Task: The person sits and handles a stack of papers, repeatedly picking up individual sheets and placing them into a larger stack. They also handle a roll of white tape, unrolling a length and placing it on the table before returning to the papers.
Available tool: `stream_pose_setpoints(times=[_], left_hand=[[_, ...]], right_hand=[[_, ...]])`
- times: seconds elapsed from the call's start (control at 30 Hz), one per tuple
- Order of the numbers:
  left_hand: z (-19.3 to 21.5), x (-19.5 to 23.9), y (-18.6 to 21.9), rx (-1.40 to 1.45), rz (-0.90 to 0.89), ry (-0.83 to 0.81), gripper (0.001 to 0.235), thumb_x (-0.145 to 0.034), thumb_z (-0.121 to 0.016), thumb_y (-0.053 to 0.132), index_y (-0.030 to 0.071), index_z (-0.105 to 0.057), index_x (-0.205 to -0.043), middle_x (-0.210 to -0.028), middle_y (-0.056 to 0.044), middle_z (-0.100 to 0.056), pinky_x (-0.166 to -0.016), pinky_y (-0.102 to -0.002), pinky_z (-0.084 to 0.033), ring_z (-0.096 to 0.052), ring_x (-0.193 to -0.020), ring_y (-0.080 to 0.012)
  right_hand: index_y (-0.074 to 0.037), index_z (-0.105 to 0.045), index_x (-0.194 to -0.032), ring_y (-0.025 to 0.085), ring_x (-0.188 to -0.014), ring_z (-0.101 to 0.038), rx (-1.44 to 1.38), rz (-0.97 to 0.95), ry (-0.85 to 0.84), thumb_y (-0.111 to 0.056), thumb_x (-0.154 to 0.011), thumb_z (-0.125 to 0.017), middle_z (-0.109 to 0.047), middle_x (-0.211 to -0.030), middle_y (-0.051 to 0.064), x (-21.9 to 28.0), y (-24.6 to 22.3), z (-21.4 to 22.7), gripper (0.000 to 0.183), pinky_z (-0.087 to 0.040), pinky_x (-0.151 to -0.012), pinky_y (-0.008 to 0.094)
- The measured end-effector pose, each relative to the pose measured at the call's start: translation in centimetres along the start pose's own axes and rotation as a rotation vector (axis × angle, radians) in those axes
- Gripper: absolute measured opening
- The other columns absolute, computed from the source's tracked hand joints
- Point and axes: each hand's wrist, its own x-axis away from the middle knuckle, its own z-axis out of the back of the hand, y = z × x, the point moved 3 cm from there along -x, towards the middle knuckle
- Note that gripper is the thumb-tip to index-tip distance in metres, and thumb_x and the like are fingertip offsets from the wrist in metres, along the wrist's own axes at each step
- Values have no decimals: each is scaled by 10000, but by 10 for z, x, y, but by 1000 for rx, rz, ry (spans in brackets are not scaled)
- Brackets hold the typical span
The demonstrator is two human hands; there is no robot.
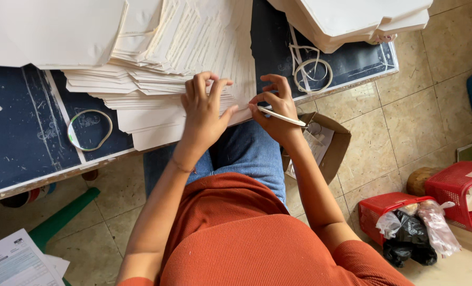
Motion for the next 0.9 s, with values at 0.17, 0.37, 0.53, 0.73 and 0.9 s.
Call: stream_pose_setpoints(times=[0.17,0.37,0.53,0.73,0.9], left_hand=[[-27,-8,-3,23,236,41,696,-688,-1031,211,251,-550,-1190,-1290,9,-383,-990,-550,-409,-436,-1226,-311],[-29,-10,2,0,285,89,760,-615,-1069,285,248,-489,-1104,-1223,5,-366,-972,-545,-389,-434,-1184,-322],[-28,-11,2,-3,301,74,762,-626,-1064,277,238,-464,-1094,-1228,-11,-368,-992,-554,-388,-434,-1196,-331],[-31,-9,-8,15,324,57,762,-617,-1056,256,227,-465,-1098,-1263,-17,-381,-983,-558,-406,-445,-1220,-342],[-9,8,-43,467,72,218,532,-781,-909,23,180,-636,-1210,-1130,-39,-669,-860,-410,-534,-677,-1077,-282]], right_hand=[[-104,-842,-986,348,-1061,-665,112,106,110,-139,-926,-897,-629,-1374,136,1,-6,7,88,-565,-880,427],[-103,-836,-941,332,-1052,-663,127,196,182,-147,-959,-866,-672,-1323,129,16,-12,2,56,-540,-858,398],[-166,-865,-952,346,-1143,-627,253,278,285,-194,-927,-892,-690,-1322,111,34,-25,-5,47,-516,-975,433],[-141,-837,-932,275,-1079,-602,199,169,434,-109,-914,-894,-664,-1277,82,39,-40,-1,67,-520,-881,362],[-127,-843,-1058,289,-1064,-656,-42,-8,215,-213,-949,-894,-625,-1323,112,28,-35,-11,148,-597,-915,406]])
